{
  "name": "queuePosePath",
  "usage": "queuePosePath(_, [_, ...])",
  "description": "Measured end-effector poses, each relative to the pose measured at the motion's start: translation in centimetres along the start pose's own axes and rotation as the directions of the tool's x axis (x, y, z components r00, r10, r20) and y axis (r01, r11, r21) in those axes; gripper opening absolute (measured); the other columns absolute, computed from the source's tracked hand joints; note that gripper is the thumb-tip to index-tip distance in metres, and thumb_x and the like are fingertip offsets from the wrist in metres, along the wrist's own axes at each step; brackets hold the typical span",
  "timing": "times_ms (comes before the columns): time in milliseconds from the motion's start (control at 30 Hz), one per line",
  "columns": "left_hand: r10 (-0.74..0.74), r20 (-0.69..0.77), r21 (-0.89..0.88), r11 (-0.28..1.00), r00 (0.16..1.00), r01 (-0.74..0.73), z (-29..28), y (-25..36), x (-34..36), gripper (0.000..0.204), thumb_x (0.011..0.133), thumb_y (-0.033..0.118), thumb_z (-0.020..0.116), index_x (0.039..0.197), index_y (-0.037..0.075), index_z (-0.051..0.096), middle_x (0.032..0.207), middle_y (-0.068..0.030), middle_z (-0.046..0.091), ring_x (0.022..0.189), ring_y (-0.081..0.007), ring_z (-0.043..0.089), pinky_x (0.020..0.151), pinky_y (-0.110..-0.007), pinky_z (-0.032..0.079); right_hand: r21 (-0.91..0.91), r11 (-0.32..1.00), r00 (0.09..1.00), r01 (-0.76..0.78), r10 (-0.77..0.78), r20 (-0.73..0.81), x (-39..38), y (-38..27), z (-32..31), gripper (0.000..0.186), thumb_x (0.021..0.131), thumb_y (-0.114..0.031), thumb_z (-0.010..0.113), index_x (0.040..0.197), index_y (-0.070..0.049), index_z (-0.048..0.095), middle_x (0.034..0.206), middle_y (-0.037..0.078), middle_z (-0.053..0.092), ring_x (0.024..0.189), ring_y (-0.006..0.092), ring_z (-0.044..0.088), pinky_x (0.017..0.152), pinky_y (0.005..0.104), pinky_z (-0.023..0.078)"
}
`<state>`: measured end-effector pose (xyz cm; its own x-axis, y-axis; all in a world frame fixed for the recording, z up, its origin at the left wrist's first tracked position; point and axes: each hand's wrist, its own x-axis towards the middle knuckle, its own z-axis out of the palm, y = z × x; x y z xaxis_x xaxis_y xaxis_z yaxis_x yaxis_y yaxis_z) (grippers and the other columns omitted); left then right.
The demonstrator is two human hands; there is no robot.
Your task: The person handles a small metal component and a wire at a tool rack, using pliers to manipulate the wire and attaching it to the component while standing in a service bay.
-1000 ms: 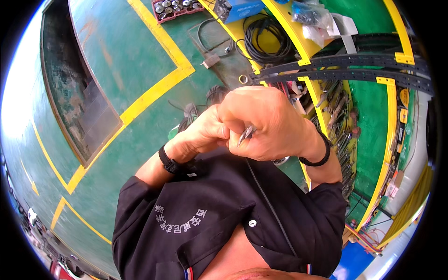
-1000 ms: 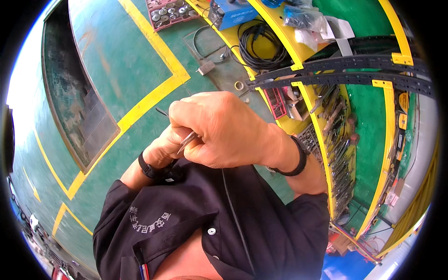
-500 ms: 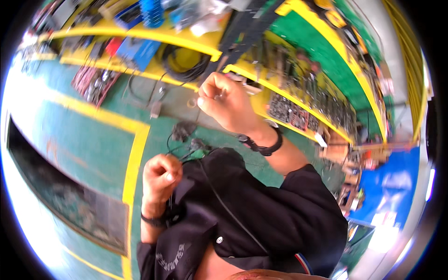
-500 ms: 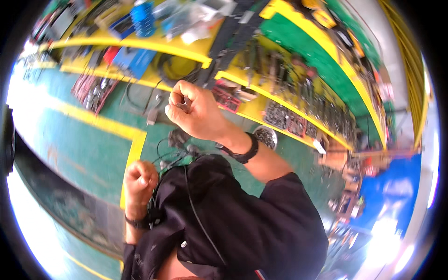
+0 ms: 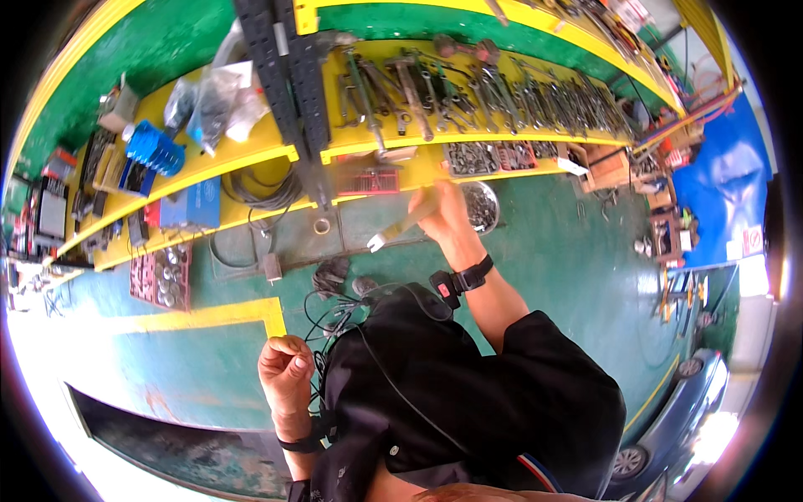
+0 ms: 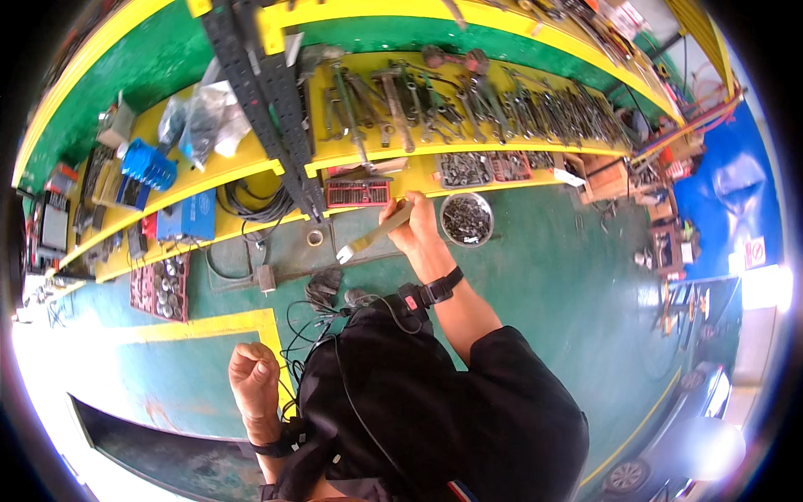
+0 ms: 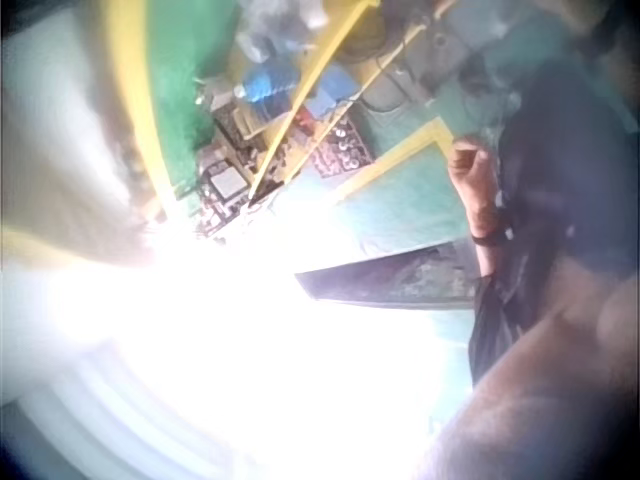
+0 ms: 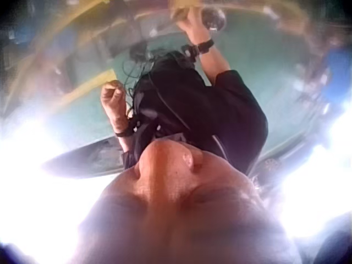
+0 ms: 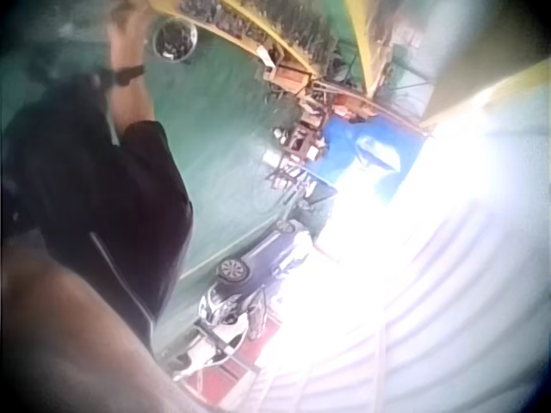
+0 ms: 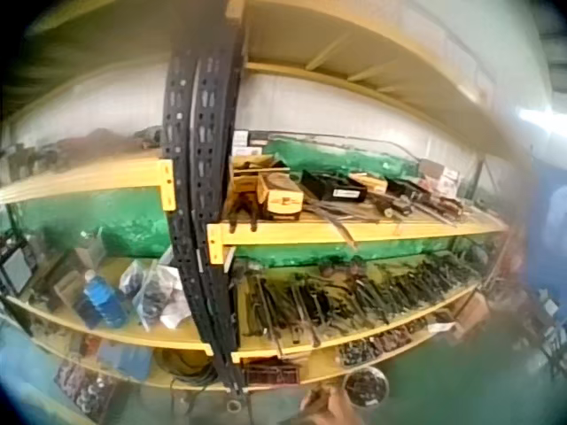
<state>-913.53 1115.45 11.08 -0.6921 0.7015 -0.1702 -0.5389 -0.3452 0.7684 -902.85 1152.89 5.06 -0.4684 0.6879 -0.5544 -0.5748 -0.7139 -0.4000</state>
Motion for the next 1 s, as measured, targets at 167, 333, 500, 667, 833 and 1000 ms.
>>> queuePosePath(167, [-0.089,0.042,0.043,0.995,0.995,0.088,3.1,-1.3,1.9,0.030,0.081,0.011,0.085,0.095,0.004,0.060,0.084,-0.0071,0.060,0.063,-0.0115,0.051,0.051,-0.022,0.040,0.273,0.954,0.975,-0.122,0.167,-0.147,4.2,-2.2,-8.3,0.023,0.098,-0.022,0.053,0.101,-0.003,0.042,0.085,0.012,0.054,0.076,0.0247,0.056,0.072,0.0426,0.055])
queuePosePath(333, [-0.154,0.083,0.116,0.983,0.985,0.144,5.3,-2.2,3.8,0.027,0.085,0.016,0.083,0.095,0.004,0.061,0.085,-0.0081,0.062,0.062,-0.0125,0.052,0.052,-0.023,0.041,0.308,0.937,0.939,-0.165,0.245,-0.242,4.6,-3.5,-11.0,0.023,0.099,-0.025,0.053,0.099,-0.004,0.043,0.087,0.011,0.054,0.078,0.0250,0.059,0.076,0.0461,0.057])
queuePosePath(500, [-0.165,0.091,0.183,0.972,0.982,0.147,8.5,-2.5,5.3,0.022,0.090,0.015,0.078,0.098,0.003,0.061,0.082,-0.0124,0.065,0.061,-0.0137,0.054,0.053,-0.025,0.043,0.397,0.904,0.930,-0.160,0.273,-0.247,6.8,-5.5,-9.0,0.024,0.099,-0.026,0.054,0.098,-0.004,0.044,0.084,0.010,0.056,0.076,0.0233,0.059,0.075,0.0446,0.056])
queuePosePath(667, [-0.115,0.041,0.251,0.963,0.993,0.101,10.6,-2.8,6.4,0.014,0.087,-0.006,0.068,0.096,0.001,0.061,0.085,-0.0117,0.065,0.064,-0.0133,0.055,0.057,-0.025,0.045,0.331,0.912,0.924,-0.244,0.322,-0.207,7.6,-6.3,-5.2,0.026,0.098,-0.028,0.057,0.089,-0.005,0.048,0.077,0.008,0.056,0.071,0.0211,0.057,0.070,0.0401,0.053])
queuePosePath(833, [-0.056,0.016,0.271,0.961,0.998,0.050,11.6,-3.1,7.1,0.017,0.084,-0.010,0.067,0.095,0.001,0.061,0.085,-0.0096,0.064,0.067,-0.0129,0.056,0.059,-0.025,0.045,0.252,0.906,0.928,-0.340,0.367,-0.065,7.5,-5.9,-3.2,0.025,0.095,-0.027,0.058,0.082,-0.007,0.051,0.072,0.007,0.058,0.063,0.0215,0.056,0.065,0.0370,0.050])
queuePosePath(1000, [0.023,-0.020,0.293,0.956,1.000,-0.017,12.4,-3.0,7.9,0.020,0.081,-0.013,0.067,0.094,0.000,0.061,0.087,-0.0087,0.064,0.067,-0.0121,0.055,0.060,-0.024,0.045,-0.038,0.971,0.967,-0.237,0.239,0.084,5.5,-6.4,0.2,0.022,0.094,-0.028,0.061,0.083,-0.010,0.052,0.072,0.004,0.059,0.061,0.0167,0.055,0.055,0.0308,0.044])
